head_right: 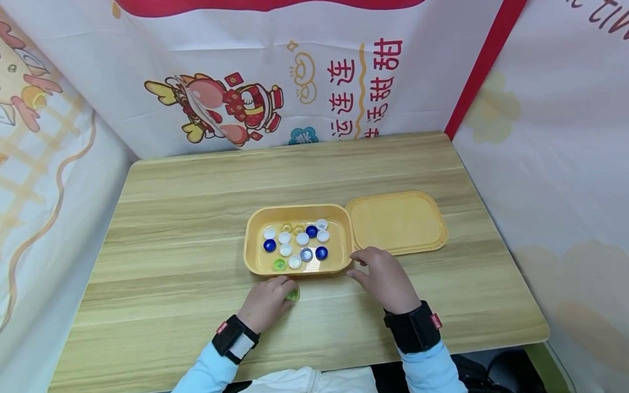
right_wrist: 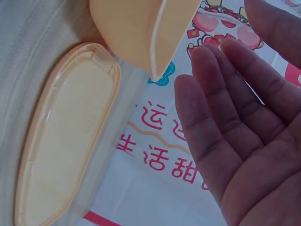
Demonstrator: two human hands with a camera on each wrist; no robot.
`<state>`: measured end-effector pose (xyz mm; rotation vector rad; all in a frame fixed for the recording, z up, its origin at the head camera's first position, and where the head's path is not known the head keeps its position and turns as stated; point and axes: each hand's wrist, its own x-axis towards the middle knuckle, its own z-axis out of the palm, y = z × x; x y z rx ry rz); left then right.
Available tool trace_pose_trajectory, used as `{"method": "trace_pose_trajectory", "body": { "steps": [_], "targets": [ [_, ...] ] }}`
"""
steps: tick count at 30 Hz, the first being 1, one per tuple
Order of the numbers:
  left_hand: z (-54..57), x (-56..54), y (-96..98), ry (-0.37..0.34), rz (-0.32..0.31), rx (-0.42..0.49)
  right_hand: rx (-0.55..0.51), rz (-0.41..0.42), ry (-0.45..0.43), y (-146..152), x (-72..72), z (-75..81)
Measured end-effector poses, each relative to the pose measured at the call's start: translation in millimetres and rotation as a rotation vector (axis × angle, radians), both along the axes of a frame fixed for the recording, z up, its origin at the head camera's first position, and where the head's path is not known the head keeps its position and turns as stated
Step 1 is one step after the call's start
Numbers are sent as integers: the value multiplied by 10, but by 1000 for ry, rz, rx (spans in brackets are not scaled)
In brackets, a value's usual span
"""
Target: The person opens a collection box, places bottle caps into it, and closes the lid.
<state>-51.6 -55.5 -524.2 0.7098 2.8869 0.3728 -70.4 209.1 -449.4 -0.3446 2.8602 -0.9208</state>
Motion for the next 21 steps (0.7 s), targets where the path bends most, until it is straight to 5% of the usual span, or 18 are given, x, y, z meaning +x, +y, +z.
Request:
{"method": "trace_pose_trajectory", "body": {
  "steps": [9, 15, 21],
  "targets": [
    [234, 41, 8, -78, -117, 159, -17, -20, 8, 54, 46, -82],
    [533, -8, 36, -20, -182, 204, -32, -22, 14, 86, 67, -125],
    [776, -176, 57, 80, -249, 227, -43, -40, 4, 116, 87, -127]
  ]
}}
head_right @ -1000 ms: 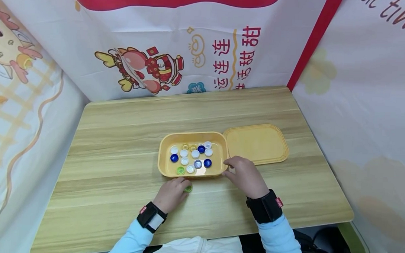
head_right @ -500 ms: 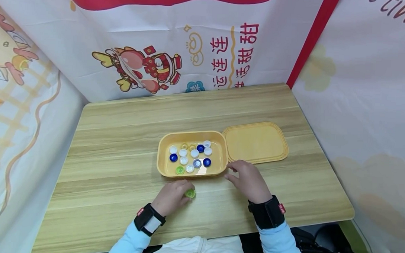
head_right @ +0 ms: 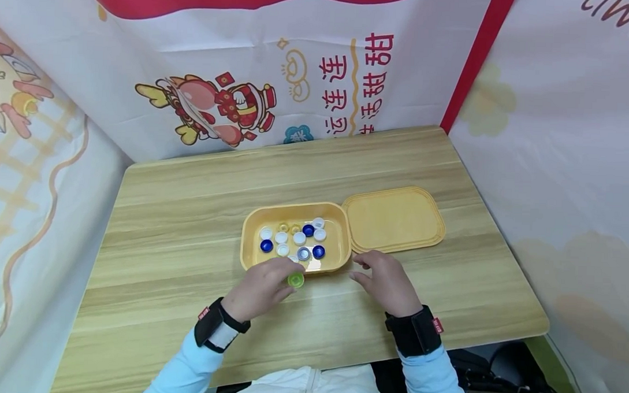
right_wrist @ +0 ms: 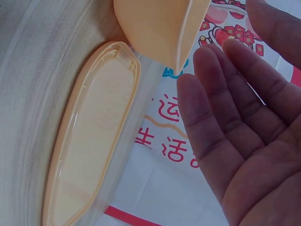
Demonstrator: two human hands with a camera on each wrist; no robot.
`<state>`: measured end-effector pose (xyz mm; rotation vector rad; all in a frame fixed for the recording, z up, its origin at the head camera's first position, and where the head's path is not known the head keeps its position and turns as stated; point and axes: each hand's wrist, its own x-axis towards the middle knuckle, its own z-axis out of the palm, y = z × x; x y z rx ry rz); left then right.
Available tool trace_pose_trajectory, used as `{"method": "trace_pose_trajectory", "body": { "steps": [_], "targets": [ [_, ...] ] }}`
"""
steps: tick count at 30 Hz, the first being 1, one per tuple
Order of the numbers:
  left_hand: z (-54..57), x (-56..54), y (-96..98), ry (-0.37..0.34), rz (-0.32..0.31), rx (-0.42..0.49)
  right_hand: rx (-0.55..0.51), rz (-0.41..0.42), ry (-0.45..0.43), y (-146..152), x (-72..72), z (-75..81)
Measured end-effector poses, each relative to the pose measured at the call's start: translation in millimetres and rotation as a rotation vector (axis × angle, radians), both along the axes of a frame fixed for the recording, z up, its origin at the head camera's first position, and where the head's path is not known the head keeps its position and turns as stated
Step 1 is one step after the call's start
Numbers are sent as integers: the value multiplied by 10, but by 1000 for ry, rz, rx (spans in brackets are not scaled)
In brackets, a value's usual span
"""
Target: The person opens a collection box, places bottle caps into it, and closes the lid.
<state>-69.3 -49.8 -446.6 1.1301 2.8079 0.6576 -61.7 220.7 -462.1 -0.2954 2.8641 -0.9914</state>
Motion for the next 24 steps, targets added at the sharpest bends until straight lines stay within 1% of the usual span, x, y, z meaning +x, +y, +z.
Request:
{"method": "trace_pose_trajectory", "body": {
  "steps": [3, 6, 10, 14, 17, 19, 21, 24],
  "targets": [
    [72, -120, 22, 55, -38, -7, 7, -12, -16, 9, 5, -3],
    [145, -250, 67, 86, -64, -20, 12, -23, -29, 18, 9, 2],
    [232, -446, 159, 103, -99, -39, 16, -36, -34, 40, 14, 2],
    [278, -669, 265, 111, -152, -57, 17, -45, -39, 66, 11, -3],
    [270, -815, 340, 95, -189, -56, 6, -48, -36, 91, 13, -17],
    [239, -900, 389, 78, -207, -61, -5, -49, -33, 109, 19, -26],
    [188, -978, 440, 50, -215, -79, -16, -50, -31, 125, 24, -31],
    [79, -1084, 529, 1, -220, -128, -25, -49, -35, 141, 36, -30]
  ]
}}
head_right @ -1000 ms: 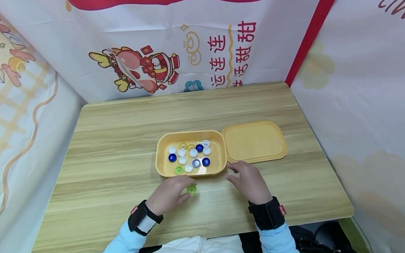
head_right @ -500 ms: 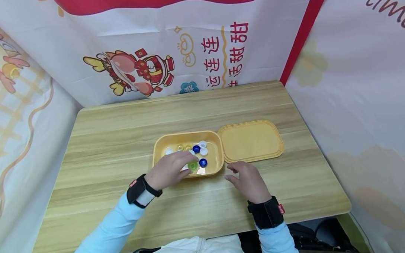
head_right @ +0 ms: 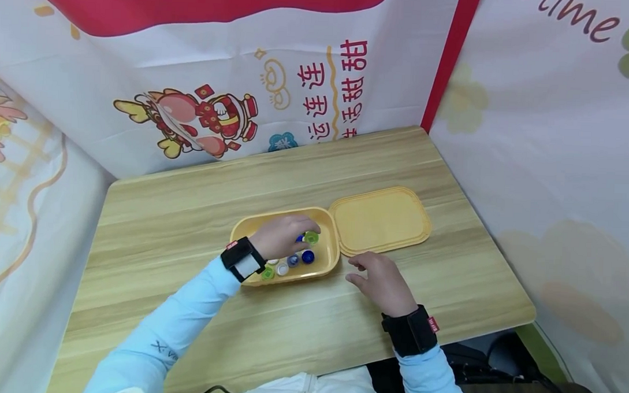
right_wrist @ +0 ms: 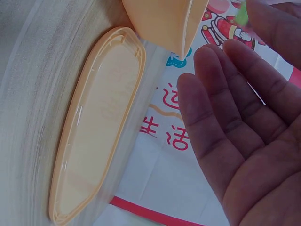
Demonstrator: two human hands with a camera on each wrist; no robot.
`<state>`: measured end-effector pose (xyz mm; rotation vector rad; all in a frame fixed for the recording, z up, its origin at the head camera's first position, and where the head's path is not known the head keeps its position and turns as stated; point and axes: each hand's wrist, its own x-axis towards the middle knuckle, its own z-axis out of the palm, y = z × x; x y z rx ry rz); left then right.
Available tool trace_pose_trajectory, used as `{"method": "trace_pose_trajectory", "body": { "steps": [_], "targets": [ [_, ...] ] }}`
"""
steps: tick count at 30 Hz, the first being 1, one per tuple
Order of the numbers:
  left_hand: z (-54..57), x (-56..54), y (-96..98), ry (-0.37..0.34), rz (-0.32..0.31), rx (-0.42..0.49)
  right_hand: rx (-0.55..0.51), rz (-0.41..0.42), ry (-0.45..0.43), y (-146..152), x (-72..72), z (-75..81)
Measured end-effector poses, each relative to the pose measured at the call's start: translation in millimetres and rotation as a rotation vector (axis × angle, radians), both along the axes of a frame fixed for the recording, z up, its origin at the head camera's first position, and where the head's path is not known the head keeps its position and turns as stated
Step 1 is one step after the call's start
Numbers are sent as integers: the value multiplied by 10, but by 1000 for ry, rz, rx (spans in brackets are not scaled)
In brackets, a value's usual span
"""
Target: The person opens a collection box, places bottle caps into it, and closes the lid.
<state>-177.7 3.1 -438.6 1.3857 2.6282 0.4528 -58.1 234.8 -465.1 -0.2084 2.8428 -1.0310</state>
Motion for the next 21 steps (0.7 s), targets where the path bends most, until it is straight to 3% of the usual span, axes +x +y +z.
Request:
{"method": "trace_pose_trajectory", "body": {
  "steps": [4, 10, 16, 21],
  "targets": [
    [-163, -100, 101, -46, 4, -58, 6, 6, -1, -3, -2, 18],
    [-389, -204, 191, -46, 10, -110, 19, -4, 4, -2, -1, 28],
    [-632, -273, 222, -56, 33, -109, 16, 0, 29, 21, 4, -1],
    [-747, -289, 231, -69, 32, -97, 24, -8, 27, 39, -4, -5]
  ]
}}
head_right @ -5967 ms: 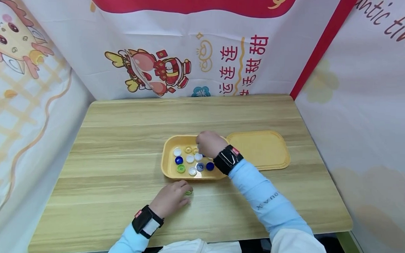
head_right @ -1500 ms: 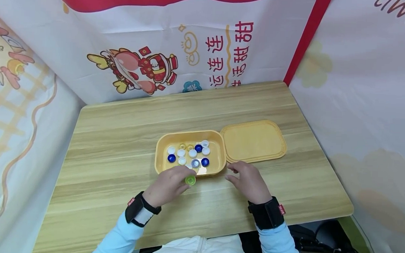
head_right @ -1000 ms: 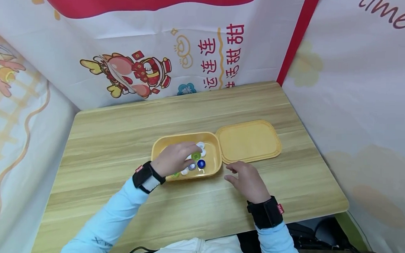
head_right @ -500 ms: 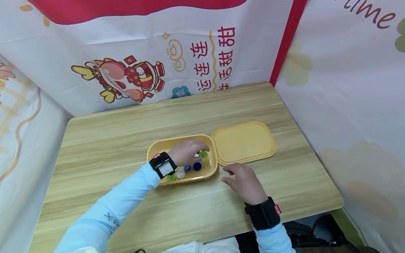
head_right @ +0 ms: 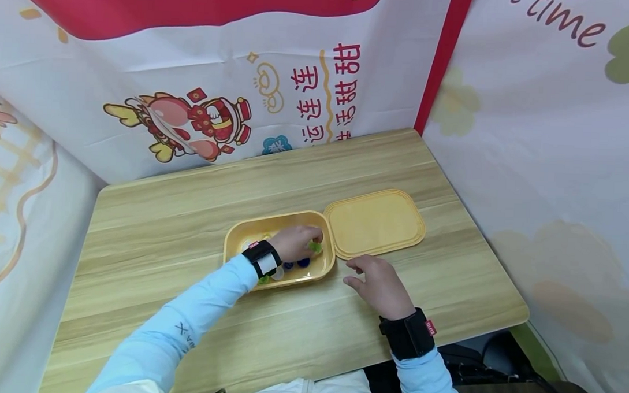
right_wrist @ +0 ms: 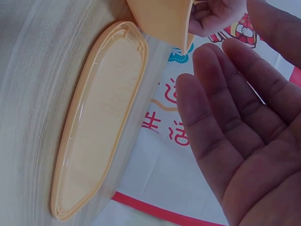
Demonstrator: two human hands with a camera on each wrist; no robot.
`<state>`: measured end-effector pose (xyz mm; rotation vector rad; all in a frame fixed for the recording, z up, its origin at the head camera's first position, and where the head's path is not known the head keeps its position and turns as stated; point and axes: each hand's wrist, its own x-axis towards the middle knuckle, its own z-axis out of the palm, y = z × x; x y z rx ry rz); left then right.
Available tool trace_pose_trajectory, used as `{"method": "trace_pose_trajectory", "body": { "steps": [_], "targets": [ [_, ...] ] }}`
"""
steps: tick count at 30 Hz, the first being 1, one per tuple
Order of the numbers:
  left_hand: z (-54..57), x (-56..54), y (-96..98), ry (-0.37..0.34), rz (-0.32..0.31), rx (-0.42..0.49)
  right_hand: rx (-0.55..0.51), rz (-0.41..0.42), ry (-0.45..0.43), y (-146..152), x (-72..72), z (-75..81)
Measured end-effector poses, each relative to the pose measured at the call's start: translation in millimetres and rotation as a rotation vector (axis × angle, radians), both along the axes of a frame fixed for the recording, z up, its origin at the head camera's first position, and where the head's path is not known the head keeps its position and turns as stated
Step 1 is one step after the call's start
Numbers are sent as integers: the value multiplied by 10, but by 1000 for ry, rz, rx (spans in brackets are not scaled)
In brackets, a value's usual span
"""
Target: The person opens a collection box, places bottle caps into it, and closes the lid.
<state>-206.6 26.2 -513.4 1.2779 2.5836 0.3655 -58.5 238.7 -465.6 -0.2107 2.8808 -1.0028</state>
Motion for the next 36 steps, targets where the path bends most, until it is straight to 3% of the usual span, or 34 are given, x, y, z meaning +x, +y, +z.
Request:
{"method": "trace_pose_trajectory", "body": {
  "steps": [9, 25, 36],
  "targets": [
    [-73, 14, -7, 34, -6, -42, -6, 1, 0, -20, -1, -1],
    [-158, 48, 2, 28, 25, -77, -6, 6, -4, -50, -7, -3],
    [-74, 93, -35, 4, 47, -75, -4, 0, -26, -51, -16, -4]
  ]
}}
